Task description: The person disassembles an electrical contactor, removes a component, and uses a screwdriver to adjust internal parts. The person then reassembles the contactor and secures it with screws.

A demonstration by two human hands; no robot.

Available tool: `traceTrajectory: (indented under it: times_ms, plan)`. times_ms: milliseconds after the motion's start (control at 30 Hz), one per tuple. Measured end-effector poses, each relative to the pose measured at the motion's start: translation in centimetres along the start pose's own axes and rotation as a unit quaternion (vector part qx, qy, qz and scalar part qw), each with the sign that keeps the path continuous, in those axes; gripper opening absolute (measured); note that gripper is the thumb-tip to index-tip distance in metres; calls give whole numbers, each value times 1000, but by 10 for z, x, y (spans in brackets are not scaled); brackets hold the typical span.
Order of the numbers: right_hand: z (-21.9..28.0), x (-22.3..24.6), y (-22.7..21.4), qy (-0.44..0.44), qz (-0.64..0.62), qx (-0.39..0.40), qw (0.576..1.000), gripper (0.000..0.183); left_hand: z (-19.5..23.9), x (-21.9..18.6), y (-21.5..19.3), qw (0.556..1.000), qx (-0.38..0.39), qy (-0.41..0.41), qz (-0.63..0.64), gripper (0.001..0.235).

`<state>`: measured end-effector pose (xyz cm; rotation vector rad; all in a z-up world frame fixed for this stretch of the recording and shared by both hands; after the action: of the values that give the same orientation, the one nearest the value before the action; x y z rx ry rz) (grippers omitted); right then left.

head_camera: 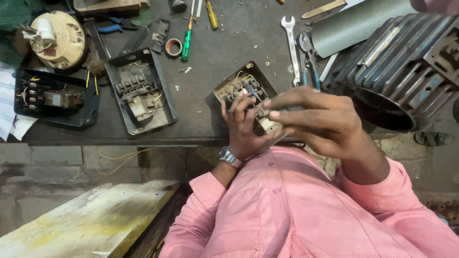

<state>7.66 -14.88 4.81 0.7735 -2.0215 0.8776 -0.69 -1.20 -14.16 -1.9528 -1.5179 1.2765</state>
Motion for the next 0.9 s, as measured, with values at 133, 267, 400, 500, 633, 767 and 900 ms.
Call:
traceTrajectory:
  times_ms: [133, 267, 400, 500, 633, 767, 900]
  plan:
    - [10, -9, 0, 14, 23, -118, 993, 36, 4, 1, 2, 1000, 4, 3, -7, 71]
    - [4, -4, 5, -61, -4, -36, 997, 34, -2, 4, 1, 1000, 12, 1, 8, 75]
    - [-3, 8, 6, -94, -6, 14, 995, 42, -9, 0, -9, 1000, 0, 0, 19, 76]
    - [4, 15, 2, -110, 47, -21, 993, 44, -14, -10, -19, 1000, -11, 24, -3, 74]
    - [22, 8, -9, -175, 91, -108, 974, 41, -25, -19, -34, 1000, 11, 23, -1, 71]
    - [61, -5, -44, -177, -32, -227, 957, 40, -30, -32, -54, 999, 17, 28, -3, 71]
    - [80, -15, -47, -144, -87, -293, 941, 44, -35, -40, -72, 999, -1, 35, 2, 75]
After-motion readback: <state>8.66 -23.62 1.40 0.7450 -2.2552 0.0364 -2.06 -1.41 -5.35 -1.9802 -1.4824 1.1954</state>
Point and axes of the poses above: each hand's wrist, its own z-axis away from the middle knuckle, its own y-axis out of the palm, x = y × z, the point moved 5 cm from there along -z, towards the middle knuckle, and after that the axes turned 14 degrees about -z, right-handed, at the moved point
